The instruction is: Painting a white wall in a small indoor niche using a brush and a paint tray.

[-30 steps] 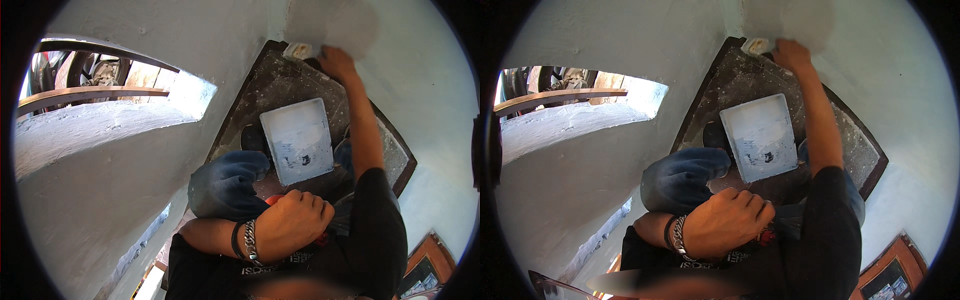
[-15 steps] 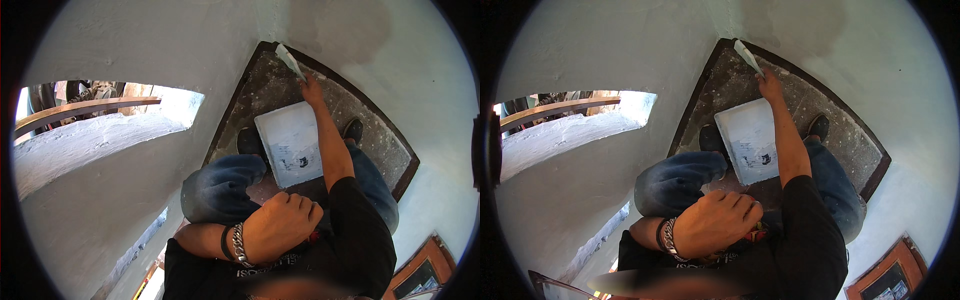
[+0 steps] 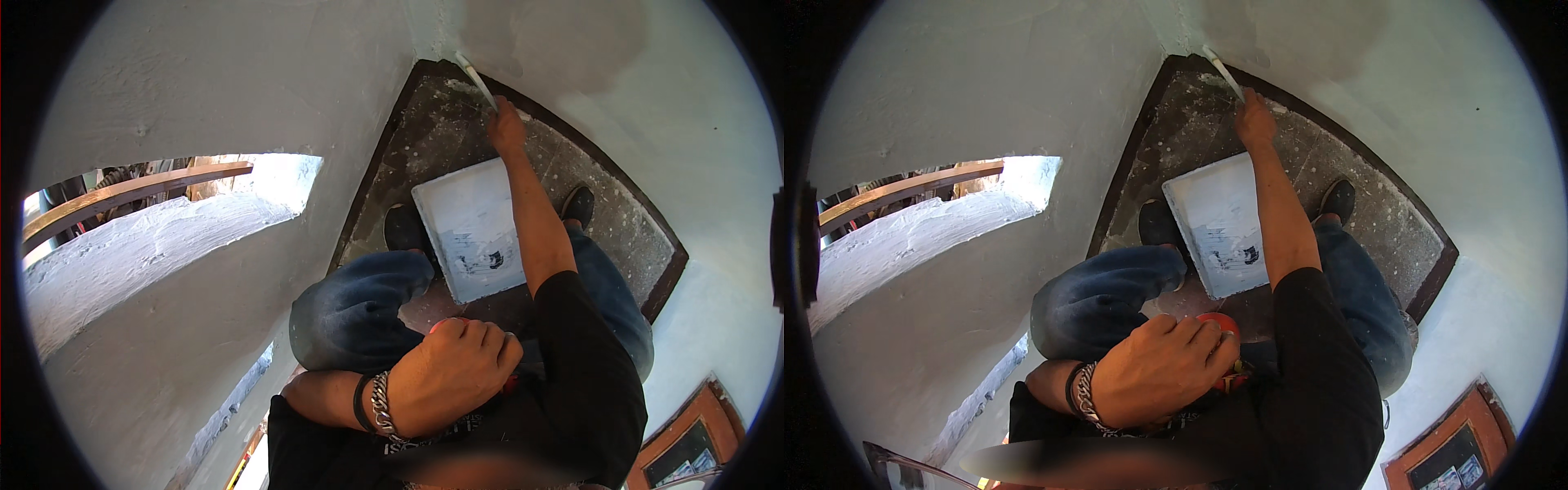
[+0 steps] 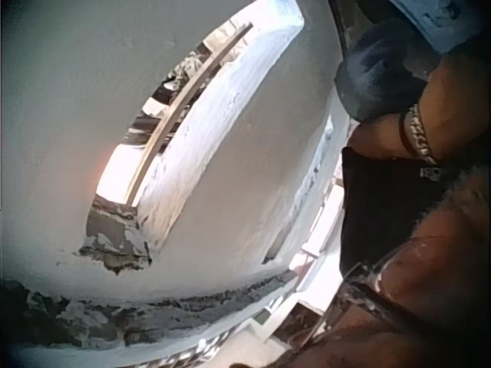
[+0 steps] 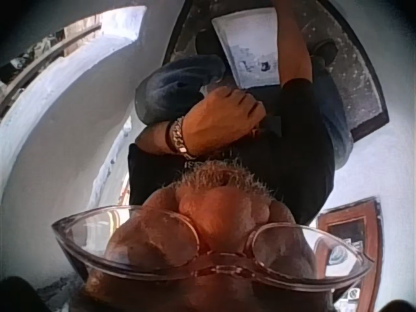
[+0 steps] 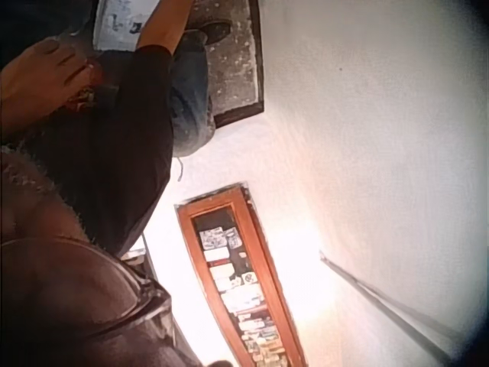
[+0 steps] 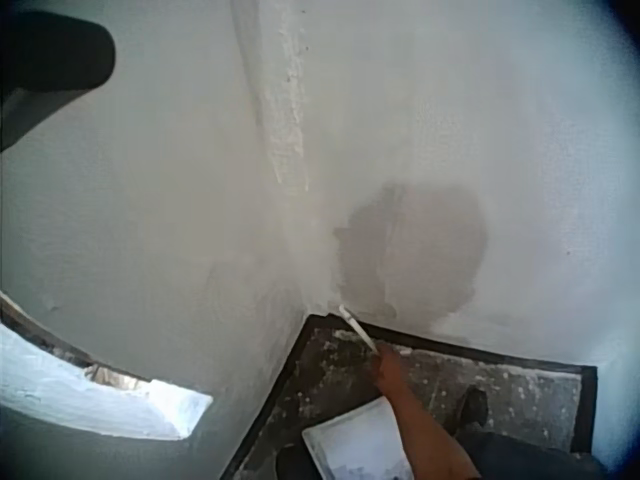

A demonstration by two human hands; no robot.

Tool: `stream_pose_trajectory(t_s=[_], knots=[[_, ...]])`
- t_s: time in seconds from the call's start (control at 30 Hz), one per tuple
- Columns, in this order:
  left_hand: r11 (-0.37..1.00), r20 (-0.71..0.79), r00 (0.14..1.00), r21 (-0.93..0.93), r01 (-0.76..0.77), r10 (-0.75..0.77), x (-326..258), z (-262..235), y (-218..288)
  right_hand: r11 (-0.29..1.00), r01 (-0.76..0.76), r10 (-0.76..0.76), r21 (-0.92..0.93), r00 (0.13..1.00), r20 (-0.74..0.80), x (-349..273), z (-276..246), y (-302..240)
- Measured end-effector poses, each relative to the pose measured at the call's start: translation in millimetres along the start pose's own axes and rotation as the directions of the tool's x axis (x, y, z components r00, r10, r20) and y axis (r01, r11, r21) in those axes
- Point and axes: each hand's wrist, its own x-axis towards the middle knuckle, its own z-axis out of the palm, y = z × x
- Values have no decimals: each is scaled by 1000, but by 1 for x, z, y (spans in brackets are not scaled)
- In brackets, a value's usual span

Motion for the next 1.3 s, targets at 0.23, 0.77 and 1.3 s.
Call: stream_pose_trajectory(t_s=[0.23,0.77,1.3], knots=[[1000,-12,1000,-2,-1,1,-2,2,0,1000,5,-3,22,995,-95,-17,-7,23],[1000,-17,1000,4,-18,18,-1,3,3,997,-70,73,21,983,-166,-49,-29,69],[999,-10,1000,37,-24,25,9,11,8,984,-172,177,43,965,-195,-63,-49,95]])
